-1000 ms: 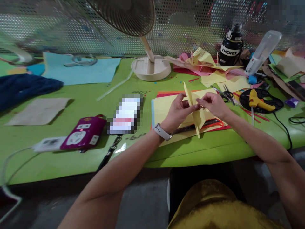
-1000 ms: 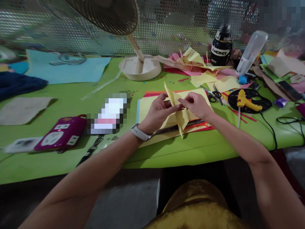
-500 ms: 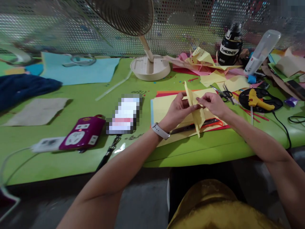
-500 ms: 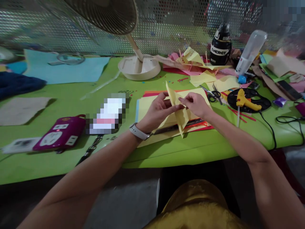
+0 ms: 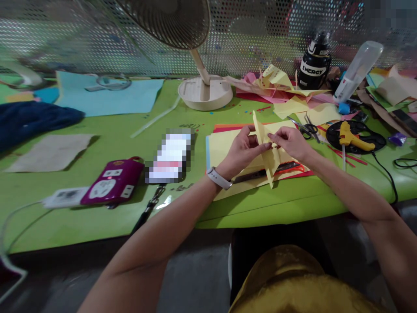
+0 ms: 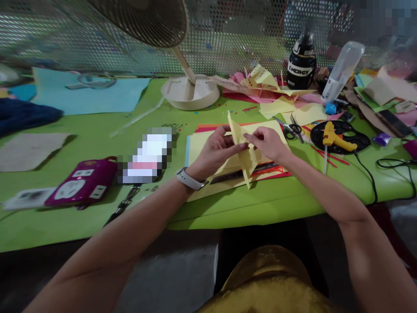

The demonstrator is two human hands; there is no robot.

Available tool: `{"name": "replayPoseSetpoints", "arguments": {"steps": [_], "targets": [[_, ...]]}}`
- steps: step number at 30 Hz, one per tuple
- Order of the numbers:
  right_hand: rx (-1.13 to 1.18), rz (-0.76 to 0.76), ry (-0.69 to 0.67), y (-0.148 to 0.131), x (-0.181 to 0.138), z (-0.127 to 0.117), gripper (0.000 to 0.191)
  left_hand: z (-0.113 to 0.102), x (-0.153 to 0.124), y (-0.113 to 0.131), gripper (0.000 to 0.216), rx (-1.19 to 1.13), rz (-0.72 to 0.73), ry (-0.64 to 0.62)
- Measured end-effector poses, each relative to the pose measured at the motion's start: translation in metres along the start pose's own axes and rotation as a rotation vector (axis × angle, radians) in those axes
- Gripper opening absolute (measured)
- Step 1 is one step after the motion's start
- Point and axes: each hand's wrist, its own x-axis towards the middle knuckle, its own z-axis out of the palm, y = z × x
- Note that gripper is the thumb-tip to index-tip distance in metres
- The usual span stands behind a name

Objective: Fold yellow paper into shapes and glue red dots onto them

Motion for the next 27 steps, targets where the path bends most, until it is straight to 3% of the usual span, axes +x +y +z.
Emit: {"name": "replayPoseSetpoints", "arguments": {"steps": [6,12,27], "targets": [[0.060,0.069,0.083,-0.0049,0.0058,-0.0079,0.042,-0.0047,0.0045,-0.0044,0.049,0.010,-0.060,0.027],[0.098,0.057,0.098,-0.0059,0.0069,-0.0097,0.040,-0.0066,0.0054,-0.0049,0.041,-0.032,-0.227,-0.088],[0.066,0.041,0.081,0.0024,0.0053,-0.0041,0.040,-0.0046,0.0045,-0.0045,0.036,0.013,-0.194,-0.064]]}}
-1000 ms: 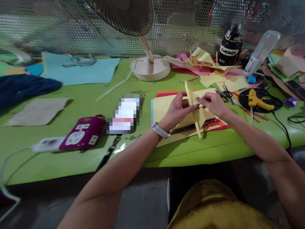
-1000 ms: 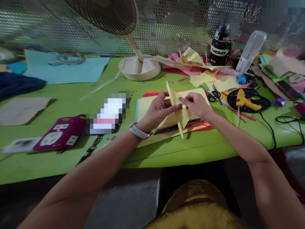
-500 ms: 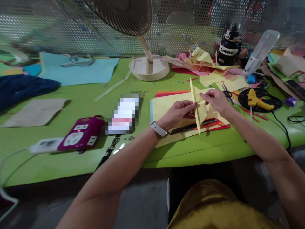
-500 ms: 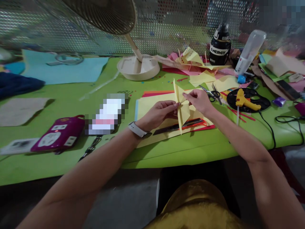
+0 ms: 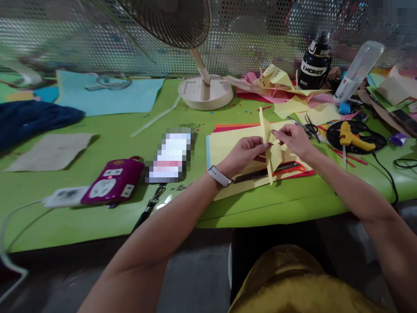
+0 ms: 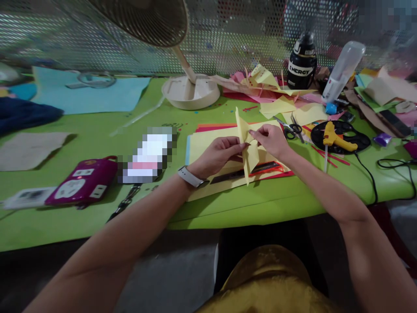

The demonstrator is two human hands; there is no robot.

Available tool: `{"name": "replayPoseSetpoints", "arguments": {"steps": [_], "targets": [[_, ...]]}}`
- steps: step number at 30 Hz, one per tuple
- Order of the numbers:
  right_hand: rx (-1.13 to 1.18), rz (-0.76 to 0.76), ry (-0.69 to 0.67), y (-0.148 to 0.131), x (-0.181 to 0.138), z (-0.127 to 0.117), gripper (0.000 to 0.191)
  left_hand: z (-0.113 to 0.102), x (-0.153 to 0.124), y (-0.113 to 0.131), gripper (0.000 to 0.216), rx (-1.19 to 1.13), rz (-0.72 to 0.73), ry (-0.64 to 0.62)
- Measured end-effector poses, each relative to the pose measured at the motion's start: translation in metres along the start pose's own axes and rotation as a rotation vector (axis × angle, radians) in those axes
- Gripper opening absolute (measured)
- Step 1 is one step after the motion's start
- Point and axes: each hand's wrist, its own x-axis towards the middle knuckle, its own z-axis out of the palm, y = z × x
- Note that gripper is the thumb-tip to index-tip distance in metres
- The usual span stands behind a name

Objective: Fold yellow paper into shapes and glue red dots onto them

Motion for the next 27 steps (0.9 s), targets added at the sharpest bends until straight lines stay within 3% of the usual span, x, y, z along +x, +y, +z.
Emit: {"name": "replayPoseSetpoints", "arguments": {"steps": [8,13,17,21,27], "targets": [[0.017,0.030,0.033,-0.003,0.002,-0.003,0.039,-0.005,0.000,0.001,0.032,-0.110,-0.098,-0.087],[0.056,0.043,0.031,-0.005,0.003,-0.004,0.037,-0.006,0.001,-0.001,0.035,-0.078,-0.097,-0.078],[0.143,0.088,-0.048,-0.008,0.001,-0.005,0.039,-0.009,0.003,0.000,0.042,-0.091,-0.061,-0.039],[0.140,0.018,-0.136,-0.005,0.001,-0.005,0.035,-0.012,0.004,0.003,0.042,-0.129,-0.039,-0.001],[0.118,-0.045,-0.116,-0.001,0.000,-0.001,0.035,-0.009,0.003,0.005,0.042,-0.112,-0.043,-0.005]]}}
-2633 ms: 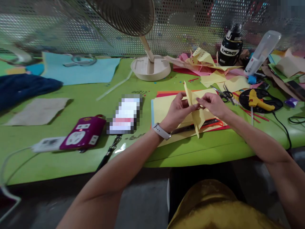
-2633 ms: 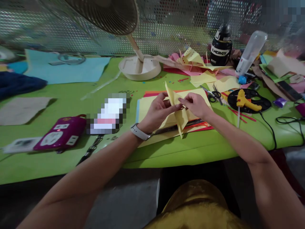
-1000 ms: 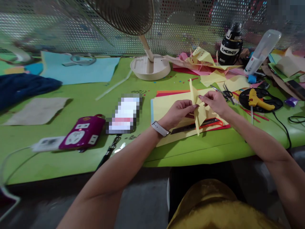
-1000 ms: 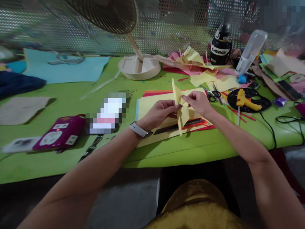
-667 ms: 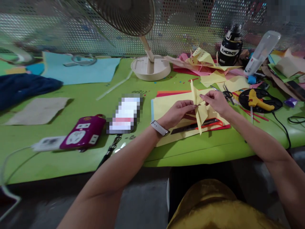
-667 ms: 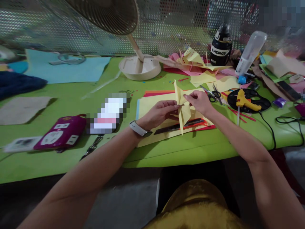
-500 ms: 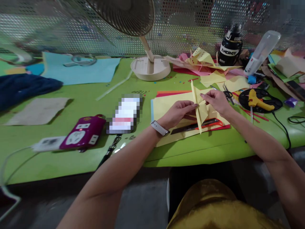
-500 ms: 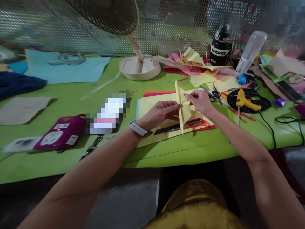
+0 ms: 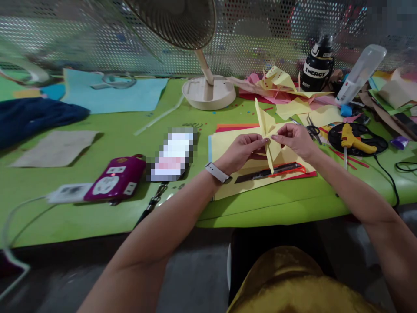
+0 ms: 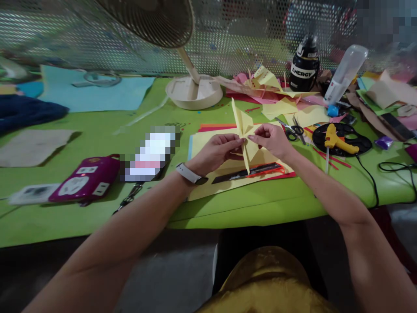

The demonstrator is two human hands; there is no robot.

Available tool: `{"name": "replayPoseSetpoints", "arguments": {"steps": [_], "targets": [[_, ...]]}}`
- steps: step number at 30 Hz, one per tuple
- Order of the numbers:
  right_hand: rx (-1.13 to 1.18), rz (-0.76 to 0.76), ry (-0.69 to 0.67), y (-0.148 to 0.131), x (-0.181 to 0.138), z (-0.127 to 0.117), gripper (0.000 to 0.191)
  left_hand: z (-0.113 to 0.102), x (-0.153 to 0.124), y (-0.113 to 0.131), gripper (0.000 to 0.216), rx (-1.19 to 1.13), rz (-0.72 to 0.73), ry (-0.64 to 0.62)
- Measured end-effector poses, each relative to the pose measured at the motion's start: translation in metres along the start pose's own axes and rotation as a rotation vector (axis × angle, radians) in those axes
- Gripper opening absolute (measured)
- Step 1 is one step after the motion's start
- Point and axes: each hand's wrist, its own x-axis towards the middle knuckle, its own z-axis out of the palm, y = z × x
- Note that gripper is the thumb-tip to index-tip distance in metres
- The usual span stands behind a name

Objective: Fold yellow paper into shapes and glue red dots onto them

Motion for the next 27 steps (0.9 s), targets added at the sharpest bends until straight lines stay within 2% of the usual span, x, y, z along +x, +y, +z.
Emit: {"name": "replayPoseSetpoints", "arguments": {"steps": [5,9,13,17,20,27], "targets": [[-0.063,-0.084,-0.015,0.002,-0.001,-0.002,0.032,0.001,0.000,0.000,0.047,0.018,0.002,0.009],[-0.065,-0.189,-0.041,0.007,0.000,-0.003,0.023,0.001,-0.001,0.001,0.047,0.026,0.001,0.018],[-0.145,-0.292,-0.012,0.012,0.000,-0.004,0.015,0.002,-0.001,0.001,0.048,0.023,0.003,0.022],[-0.356,-0.516,0.020,0.015,0.002,-0.008,0.012,0.002,0.000,0.001,0.047,0.010,0.030,0.030],[-0.546,-0.677,-0.030,0.017,0.003,-0.016,0.018,0.001,0.001,0.000,0.046,0.002,0.043,0.045],[-0.931,-0.872,-0.167,0.011,0.002,-0.029,0.027,0.000,0.001,-0.001,0.042,0.014,0.052,0.030]]}}
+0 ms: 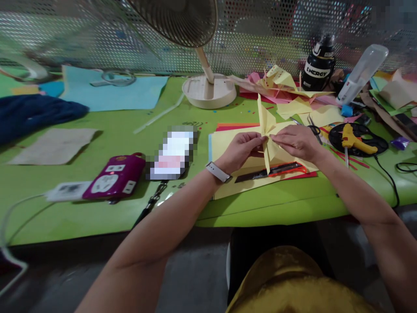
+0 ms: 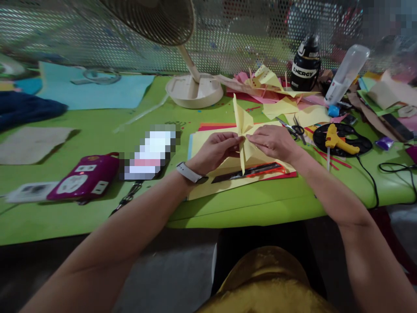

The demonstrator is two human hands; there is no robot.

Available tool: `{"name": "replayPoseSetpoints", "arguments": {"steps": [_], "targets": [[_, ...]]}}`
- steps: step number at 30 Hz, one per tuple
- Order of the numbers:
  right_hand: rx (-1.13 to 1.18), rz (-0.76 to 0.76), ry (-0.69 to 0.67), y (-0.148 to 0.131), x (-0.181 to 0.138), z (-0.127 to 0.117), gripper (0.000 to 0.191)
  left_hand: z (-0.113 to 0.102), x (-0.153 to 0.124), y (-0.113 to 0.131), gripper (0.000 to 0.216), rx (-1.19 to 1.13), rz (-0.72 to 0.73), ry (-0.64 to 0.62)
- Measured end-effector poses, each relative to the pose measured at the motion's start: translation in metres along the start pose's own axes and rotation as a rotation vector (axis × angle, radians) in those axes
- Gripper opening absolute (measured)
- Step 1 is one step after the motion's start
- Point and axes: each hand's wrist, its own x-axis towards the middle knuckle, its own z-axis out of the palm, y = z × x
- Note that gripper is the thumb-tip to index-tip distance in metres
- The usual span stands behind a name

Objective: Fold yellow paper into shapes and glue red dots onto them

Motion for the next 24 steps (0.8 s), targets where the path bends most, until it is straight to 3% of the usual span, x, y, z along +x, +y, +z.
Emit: {"name": "replayPoseSetpoints", "arguments": {"steps": [6,24], "targets": [[-0.076,-0.079,-0.057,0.0002,0.0008,-0.0009,0.028,-0.0005,0.0008,-0.0014,0.037,0.036,0.003,0.015],[-0.223,-0.202,-0.044,-0.0045,0.0020,-0.0008,0.029,0.0039,-0.0017,-0.0005,0.044,-0.017,-0.001,0.079]]}}
